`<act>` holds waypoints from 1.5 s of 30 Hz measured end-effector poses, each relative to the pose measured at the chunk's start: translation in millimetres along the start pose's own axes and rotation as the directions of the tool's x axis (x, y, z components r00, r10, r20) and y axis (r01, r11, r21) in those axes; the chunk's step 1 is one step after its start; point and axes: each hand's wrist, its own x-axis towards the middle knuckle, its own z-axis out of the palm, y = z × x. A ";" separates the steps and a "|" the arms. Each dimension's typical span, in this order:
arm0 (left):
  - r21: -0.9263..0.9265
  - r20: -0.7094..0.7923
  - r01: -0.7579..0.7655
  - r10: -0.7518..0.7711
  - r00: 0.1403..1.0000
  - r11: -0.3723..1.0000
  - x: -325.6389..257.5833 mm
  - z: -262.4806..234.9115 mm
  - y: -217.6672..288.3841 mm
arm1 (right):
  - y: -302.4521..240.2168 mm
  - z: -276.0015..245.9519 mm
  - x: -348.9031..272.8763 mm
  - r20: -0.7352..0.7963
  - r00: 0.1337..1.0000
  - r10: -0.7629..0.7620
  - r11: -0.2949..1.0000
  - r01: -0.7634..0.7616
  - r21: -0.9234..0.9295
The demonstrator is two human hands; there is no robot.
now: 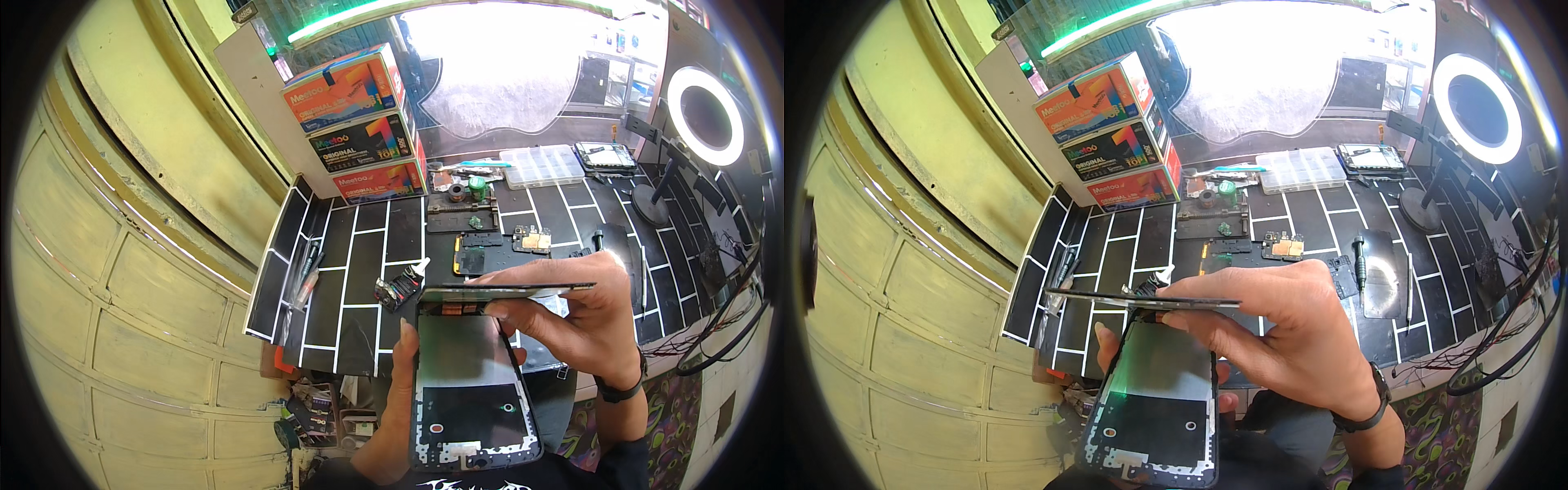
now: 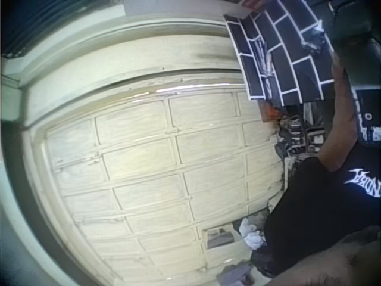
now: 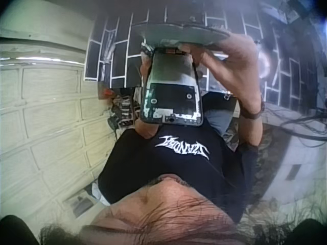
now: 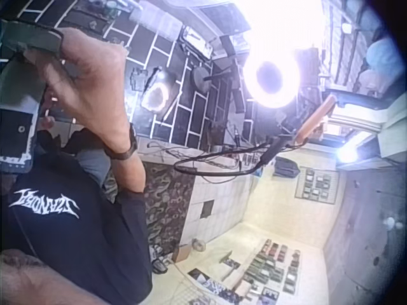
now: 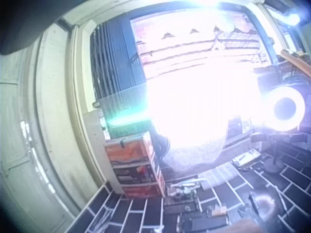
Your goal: The person disassembles a smartphone, removes the battery, and handles the screen assembly. They peel protective film from the screen and inspect internal components on a workbench.
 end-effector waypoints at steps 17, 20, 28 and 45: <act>-0.189 0.220 0.026 0.017 0.975 0.982 6.5 -19.0 -7.0 | 5.0 -0.1 5.4 -0.039 0.998 -0.044 0.995 0.047 0.083; -0.188 0.234 0.030 0.015 0.972 0.982 4.8 -18.0 -7.4 | 8.0 -1.1 7.4 -0.042 0.995 -0.087 0.994 0.090 0.065; -0.192 0.285 0.036 0.021 0.958 0.981 4.5 -19.6 -8.1 | 8.1 0.0 8.9 -0.070 0.996 -0.056 0.993 0.062 0.098; -0.164 0.244 0.065 -0.024 0.970 0.984 1.8 -16.5 -8.3 | 11.0 -3.2 11.2 -0.075 0.995 0.061 0.972 -0.042 0.229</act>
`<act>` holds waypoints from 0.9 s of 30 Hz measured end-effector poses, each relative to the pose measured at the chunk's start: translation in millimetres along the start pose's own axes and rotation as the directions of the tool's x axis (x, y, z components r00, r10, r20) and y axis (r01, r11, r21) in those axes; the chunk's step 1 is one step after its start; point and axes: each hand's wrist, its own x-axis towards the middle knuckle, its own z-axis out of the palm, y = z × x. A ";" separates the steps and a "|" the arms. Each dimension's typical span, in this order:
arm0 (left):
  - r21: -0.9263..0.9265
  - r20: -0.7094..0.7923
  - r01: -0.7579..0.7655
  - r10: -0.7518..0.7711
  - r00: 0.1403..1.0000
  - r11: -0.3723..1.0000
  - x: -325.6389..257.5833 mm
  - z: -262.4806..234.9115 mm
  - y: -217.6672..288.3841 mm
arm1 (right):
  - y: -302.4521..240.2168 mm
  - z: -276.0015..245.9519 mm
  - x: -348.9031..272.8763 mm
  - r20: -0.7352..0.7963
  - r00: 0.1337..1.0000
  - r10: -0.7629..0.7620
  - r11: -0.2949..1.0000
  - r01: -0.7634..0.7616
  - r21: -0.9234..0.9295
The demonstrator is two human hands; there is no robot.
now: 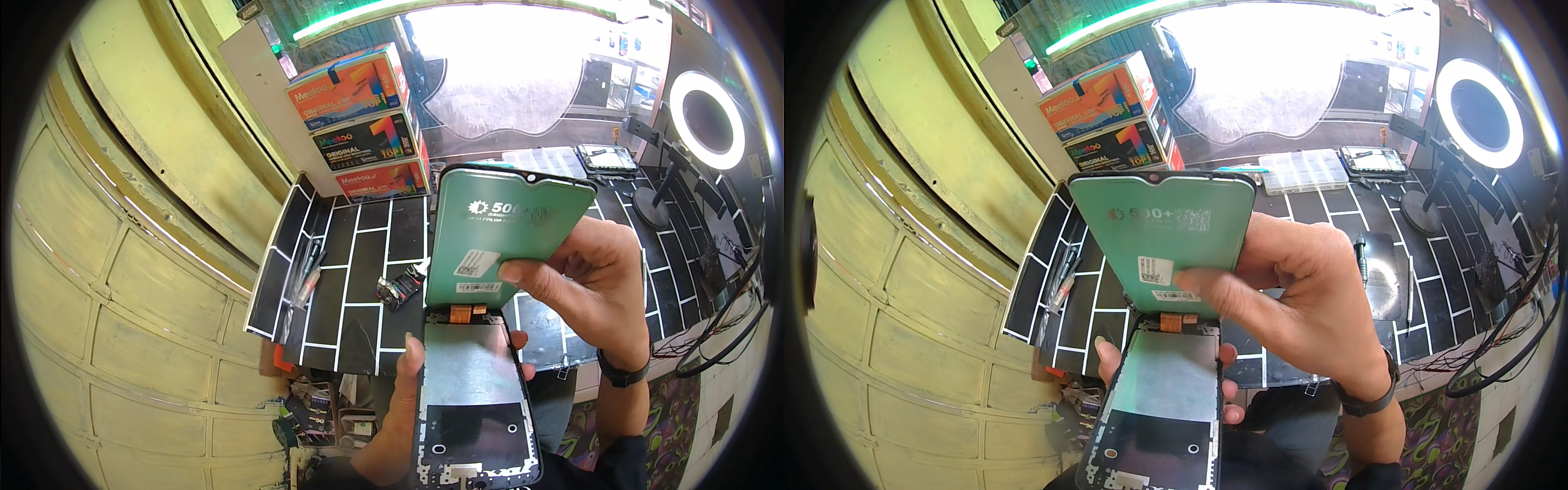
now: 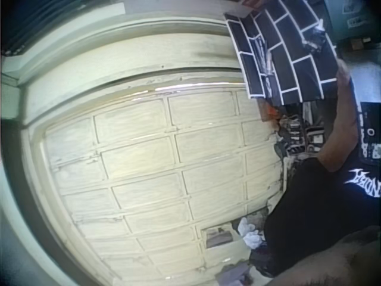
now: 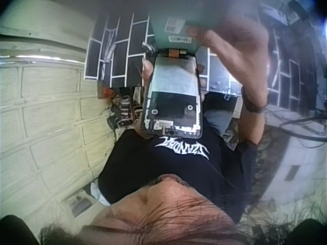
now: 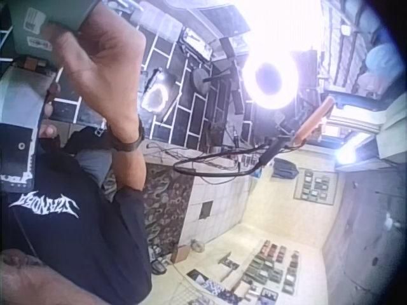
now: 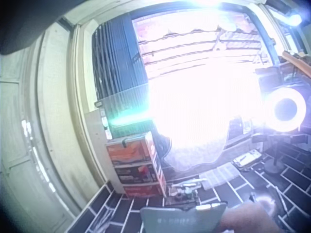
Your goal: The person disassembles a smartphone, removes the battery, and handles the screen assembly. They peel protective film from the screen and inspect internal components on a workbench.
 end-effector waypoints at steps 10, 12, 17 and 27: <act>0.063 0.000 -0.002 0.002 1.000 0.998 0.3 -1.9 -1.7 | 0.7 -1.9 4.6 0.035 0.999 -0.021 0.995 0.018 0.099; 0.084 -0.007 -0.003 0.003 1.000 0.996 0.0 -0.4 -1.4 | 2.2 -1.7 6.2 0.034 0.999 -0.029 0.993 0.025 0.114; 0.063 0.028 0.007 -0.009 1.000 0.998 0.7 -2.6 -1.5 | 3.1 -3.3 8.2 0.055 0.998 -0.033 0.992 0.027 0.121; 0.015 0.028 0.012 -0.013 1.000 1.000 -0.1 -2.9 -3.0 | 5.1 -2.8 11.3 0.033 0.999 0.020 0.984 -0.025 0.176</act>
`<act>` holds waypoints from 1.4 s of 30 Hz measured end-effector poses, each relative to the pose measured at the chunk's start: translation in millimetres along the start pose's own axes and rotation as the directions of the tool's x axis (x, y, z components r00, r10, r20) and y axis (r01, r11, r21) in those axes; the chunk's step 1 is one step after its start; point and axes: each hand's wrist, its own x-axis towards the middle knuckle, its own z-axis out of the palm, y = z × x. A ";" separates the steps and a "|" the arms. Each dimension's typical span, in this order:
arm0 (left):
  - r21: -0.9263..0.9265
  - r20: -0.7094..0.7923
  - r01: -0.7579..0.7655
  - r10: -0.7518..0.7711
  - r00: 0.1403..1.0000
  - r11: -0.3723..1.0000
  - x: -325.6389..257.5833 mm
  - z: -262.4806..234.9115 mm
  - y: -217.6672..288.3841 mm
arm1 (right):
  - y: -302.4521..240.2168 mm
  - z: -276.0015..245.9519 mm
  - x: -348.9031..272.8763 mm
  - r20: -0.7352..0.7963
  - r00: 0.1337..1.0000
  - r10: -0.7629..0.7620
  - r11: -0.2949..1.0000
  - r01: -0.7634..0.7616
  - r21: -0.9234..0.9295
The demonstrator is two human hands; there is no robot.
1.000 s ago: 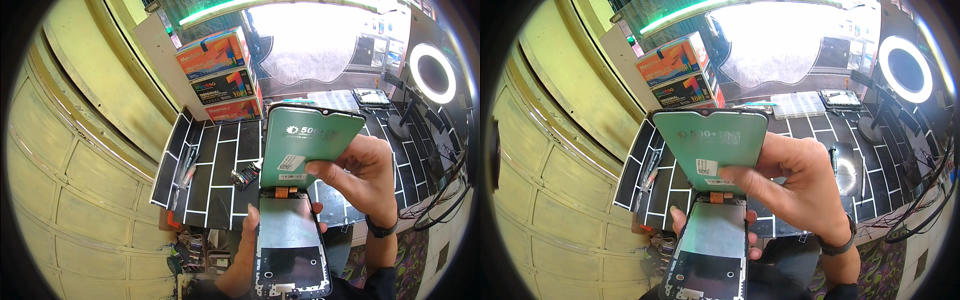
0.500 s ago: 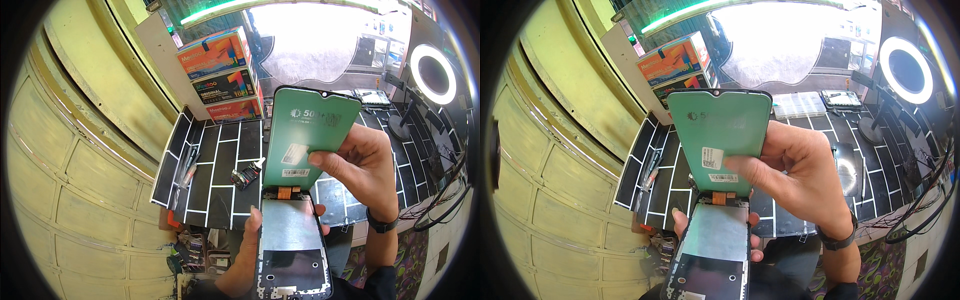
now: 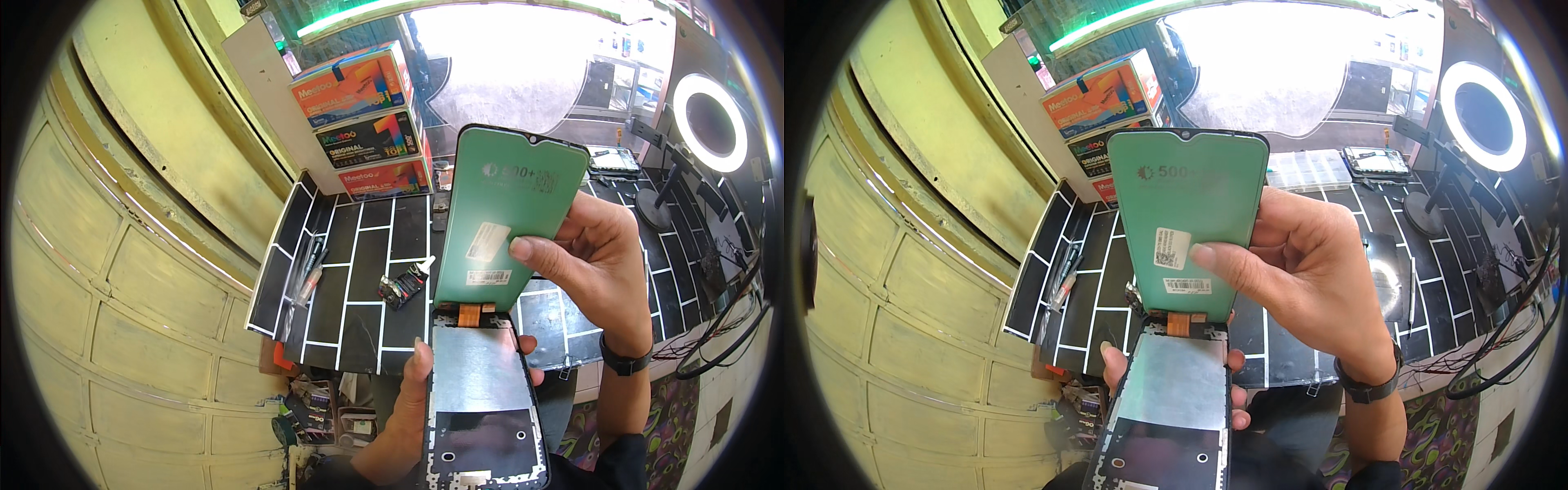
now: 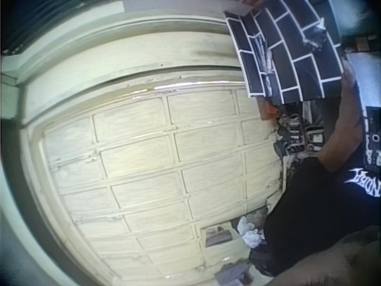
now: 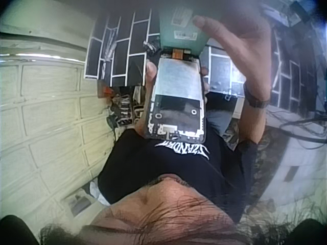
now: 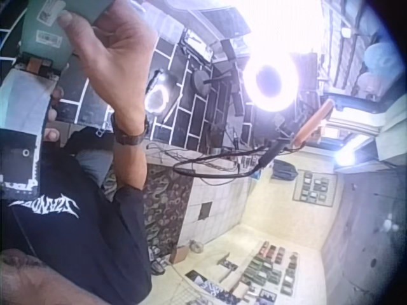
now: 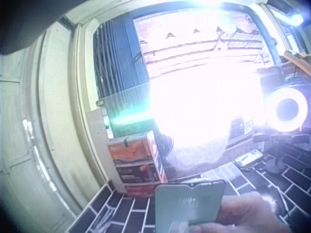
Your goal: The person disassembles a smartphone, removes the battery, and handles the screen assembly. They peel protective film from the screen and inspect internal components on a workbench.
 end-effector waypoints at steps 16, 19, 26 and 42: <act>-0.061 -0.144 -0.033 0.024 0.989 0.998 -1.8 17.4 -10.2 | 3.9 -3.8 5.4 -0.078 0.996 0.049 0.994 -0.056 -0.090; 0.061 -0.188 -0.007 0.019 0.982 0.998 -1.6 23.6 -8.8 | 1.5 -3.1 6.8 -0.092 0.990 0.107 0.993 -0.110 -0.037; 0.061 -0.151 0.027 -0.018 0.988 0.998 -2.8 28.0 -6.8 | 7.7 -5.0 10.8 -0.126 0.974 0.190 0.980 -0.195 -0.033; -0.131 -0.053 0.038 -0.046 0.998 0.991 -4.1 14.0 -8.5 | 28.8 -9.8 14.8 -0.166 0.916 0.366 0.930 -0.365 0.036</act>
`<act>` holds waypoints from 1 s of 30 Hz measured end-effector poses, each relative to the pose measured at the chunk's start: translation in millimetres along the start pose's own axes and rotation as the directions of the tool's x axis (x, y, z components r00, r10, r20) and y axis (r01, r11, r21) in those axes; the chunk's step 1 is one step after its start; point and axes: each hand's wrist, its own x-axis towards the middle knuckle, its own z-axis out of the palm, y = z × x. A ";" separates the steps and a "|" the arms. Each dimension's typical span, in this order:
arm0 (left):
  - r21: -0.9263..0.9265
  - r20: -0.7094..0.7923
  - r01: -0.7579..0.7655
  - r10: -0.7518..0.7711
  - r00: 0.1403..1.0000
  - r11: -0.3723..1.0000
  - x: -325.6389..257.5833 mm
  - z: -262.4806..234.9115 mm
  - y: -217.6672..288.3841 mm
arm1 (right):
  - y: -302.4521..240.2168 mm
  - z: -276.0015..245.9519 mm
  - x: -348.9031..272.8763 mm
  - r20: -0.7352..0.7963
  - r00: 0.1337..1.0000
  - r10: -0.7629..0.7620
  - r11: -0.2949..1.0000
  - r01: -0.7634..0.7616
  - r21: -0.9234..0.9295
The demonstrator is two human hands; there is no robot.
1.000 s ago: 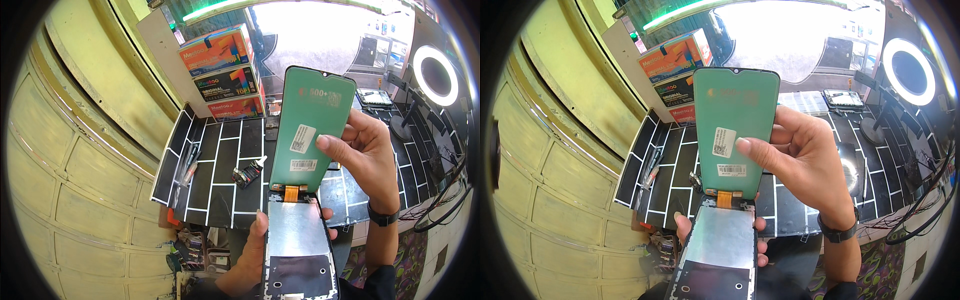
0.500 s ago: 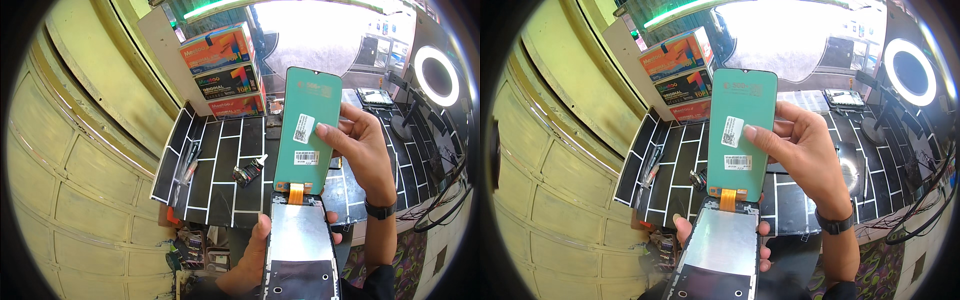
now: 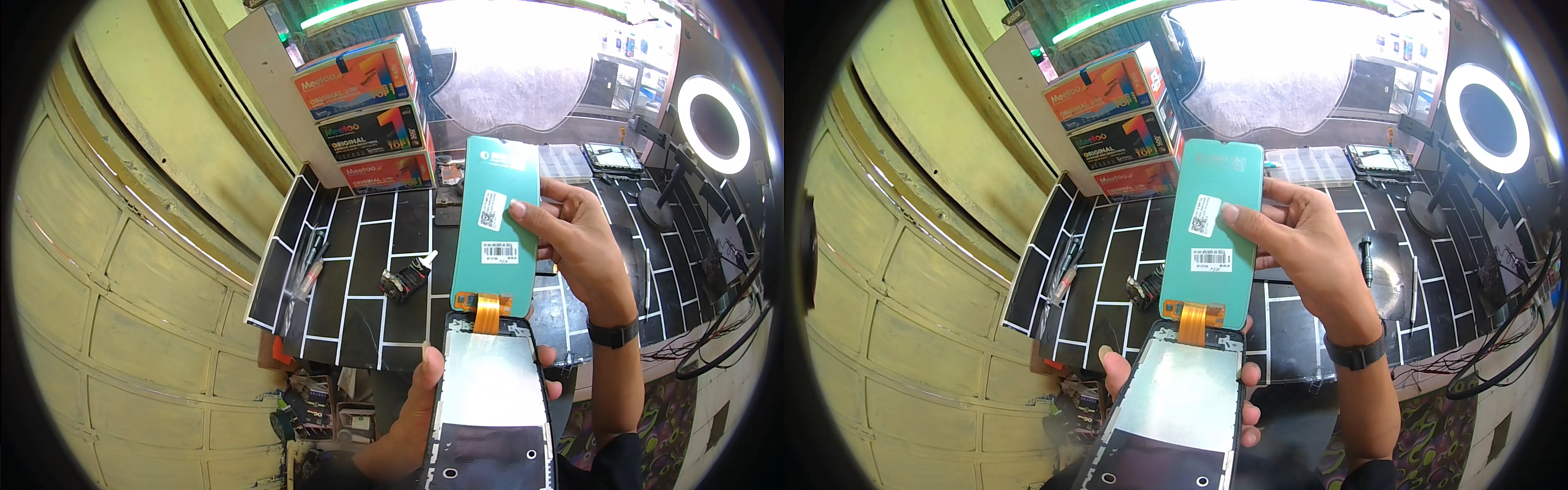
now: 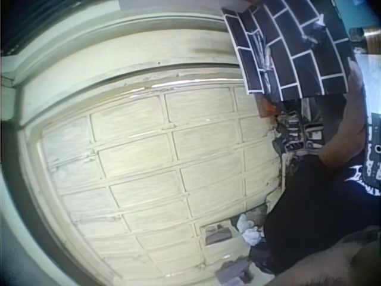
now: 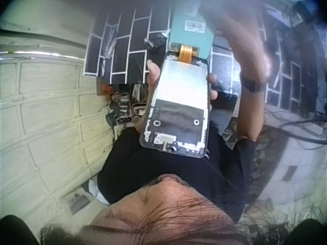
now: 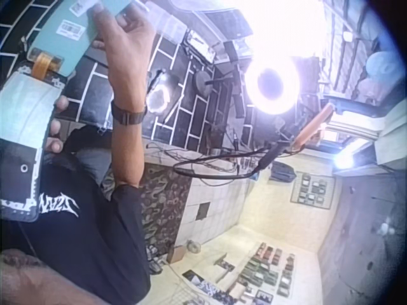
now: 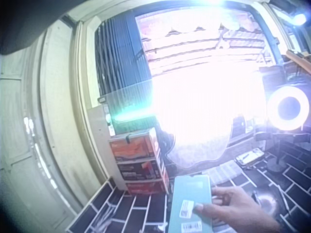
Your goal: The person disassembles a smartphone, removes the battery, and handles the screen assembly. They peel protective film from the screen and inspect internal components on a workbench.
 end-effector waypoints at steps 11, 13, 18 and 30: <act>-0.154 0.028 -0.002 0.006 1.000 0.988 -1.5 -1.4 -2.0 | 17.5 -2.5 3.0 0.022 0.990 0.143 0.988 -0.144 0.062; -0.155 0.022 -0.004 0.007 1.000 0.988 -1.9 -1.0 -2.1 | 21.3 -1.2 4.0 0.018 0.986 0.165 0.981 -0.166 0.104; 0.123 -0.052 0.008 -0.001 0.999 0.992 -3.0 8.4 2.8 | 25.8 0.0 4.6 0.058 0.975 0.214 0.960 -0.221 0.170; -0.146 0.033 -0.010 0.015 0.999 0.989 -9.7 -8.8 -2.4 | 36.6 -0.1 -0.5 0.088 0.956 0.278 0.920 -0.292 0.260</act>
